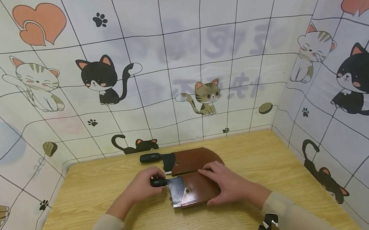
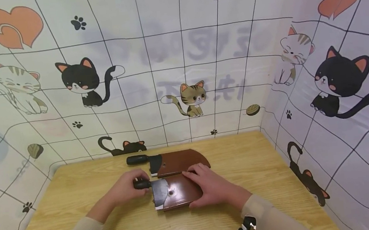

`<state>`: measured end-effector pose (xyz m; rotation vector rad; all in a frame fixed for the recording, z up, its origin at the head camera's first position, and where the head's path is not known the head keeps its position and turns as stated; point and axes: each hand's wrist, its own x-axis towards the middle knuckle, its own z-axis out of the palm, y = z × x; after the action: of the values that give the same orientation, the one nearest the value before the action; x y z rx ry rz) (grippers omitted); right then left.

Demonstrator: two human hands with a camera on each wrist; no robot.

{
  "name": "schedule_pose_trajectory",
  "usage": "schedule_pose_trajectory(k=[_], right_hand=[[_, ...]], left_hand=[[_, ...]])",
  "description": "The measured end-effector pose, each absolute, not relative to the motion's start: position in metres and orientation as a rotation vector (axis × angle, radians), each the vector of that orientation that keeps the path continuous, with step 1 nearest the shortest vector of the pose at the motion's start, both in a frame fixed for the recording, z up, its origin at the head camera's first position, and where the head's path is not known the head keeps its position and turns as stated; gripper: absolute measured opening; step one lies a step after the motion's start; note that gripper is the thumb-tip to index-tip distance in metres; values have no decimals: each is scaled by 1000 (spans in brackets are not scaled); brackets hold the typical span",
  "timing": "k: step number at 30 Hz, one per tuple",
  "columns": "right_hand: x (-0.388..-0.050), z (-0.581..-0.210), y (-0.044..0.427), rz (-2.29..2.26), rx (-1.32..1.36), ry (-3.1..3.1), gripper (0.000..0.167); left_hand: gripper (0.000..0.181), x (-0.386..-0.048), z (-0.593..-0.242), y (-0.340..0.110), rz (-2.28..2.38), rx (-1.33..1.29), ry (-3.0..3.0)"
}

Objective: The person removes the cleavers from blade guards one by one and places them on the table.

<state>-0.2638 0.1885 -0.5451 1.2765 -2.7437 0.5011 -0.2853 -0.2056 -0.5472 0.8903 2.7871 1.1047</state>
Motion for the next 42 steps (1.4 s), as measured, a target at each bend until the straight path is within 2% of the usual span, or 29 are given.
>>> schedule_pose_trajectory(k=[6,15,22,42], right_hand=[[-260,-536,191,508,1253,-2785,115],[-252,-522,184,343,1204,-2811,135],[-247,-525,186,373,1172,-2803,134],[-248,-525,187,354,1171,-2769,131]], left_hand=[[33,-280,-544,-204,1169,875,2819],[36,-276,-541,-202,1260,854,2820],[36,-276,-534,-201,1142,954,2873],[34,-276,-523,-209,1085,1026,2902]])
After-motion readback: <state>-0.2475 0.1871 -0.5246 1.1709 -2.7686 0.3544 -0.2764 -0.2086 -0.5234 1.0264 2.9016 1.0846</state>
